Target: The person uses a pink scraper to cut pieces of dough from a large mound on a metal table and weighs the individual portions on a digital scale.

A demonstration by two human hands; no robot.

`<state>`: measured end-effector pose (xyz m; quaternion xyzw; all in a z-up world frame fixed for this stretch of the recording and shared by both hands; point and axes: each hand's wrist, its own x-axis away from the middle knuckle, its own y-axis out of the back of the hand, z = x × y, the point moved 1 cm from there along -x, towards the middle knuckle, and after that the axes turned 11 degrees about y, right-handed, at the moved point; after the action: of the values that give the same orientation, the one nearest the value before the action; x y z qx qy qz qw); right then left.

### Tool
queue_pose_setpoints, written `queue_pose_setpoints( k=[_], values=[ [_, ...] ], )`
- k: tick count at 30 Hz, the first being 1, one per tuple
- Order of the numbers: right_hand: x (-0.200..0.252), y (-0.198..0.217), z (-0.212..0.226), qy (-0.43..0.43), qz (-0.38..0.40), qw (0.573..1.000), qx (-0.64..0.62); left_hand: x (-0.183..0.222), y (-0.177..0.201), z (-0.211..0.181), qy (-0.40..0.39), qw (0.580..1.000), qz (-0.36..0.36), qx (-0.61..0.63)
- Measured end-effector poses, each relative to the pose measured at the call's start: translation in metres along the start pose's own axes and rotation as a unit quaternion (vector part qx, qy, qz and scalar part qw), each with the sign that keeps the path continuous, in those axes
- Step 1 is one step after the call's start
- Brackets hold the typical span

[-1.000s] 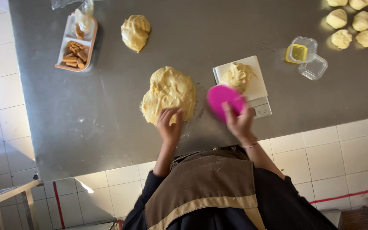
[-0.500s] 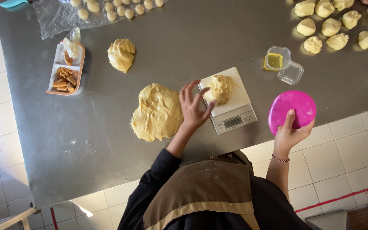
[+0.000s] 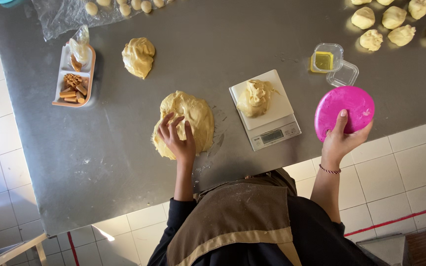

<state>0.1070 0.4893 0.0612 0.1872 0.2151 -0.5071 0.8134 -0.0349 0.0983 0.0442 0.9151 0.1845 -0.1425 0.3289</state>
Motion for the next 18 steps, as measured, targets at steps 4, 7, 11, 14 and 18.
queue_pose_setpoints(
  k=[4,7,11,14,18],
  values=[
    [0.0002,-0.0018,-0.0032,-0.011,0.01,1.0,-0.014,-0.0062,0.0089,0.002,0.012,1.0,-0.012,-0.004],
    [0.0012,-0.0003,-0.0034,-0.009,0.002,1.0,0.0,-0.0076,0.0116,0.0009,0.02,1.0,-0.016,-0.005],
    [0.0014,0.0017,-0.002,-0.006,-0.003,1.0,0.001,-0.0089,0.0114,-0.0018,0.01,1.0,-0.015,-0.017],
    [0.0004,0.0011,-0.0009,-0.006,-0.001,1.0,-0.009,-0.0078,0.0118,-0.0042,0.006,1.0,-0.009,-0.006],
    [0.0028,0.0003,0.0012,-0.007,0.001,1.0,0.001,-0.0081,0.0109,-0.003,0.01,1.0,-0.005,-0.005]
  ],
)
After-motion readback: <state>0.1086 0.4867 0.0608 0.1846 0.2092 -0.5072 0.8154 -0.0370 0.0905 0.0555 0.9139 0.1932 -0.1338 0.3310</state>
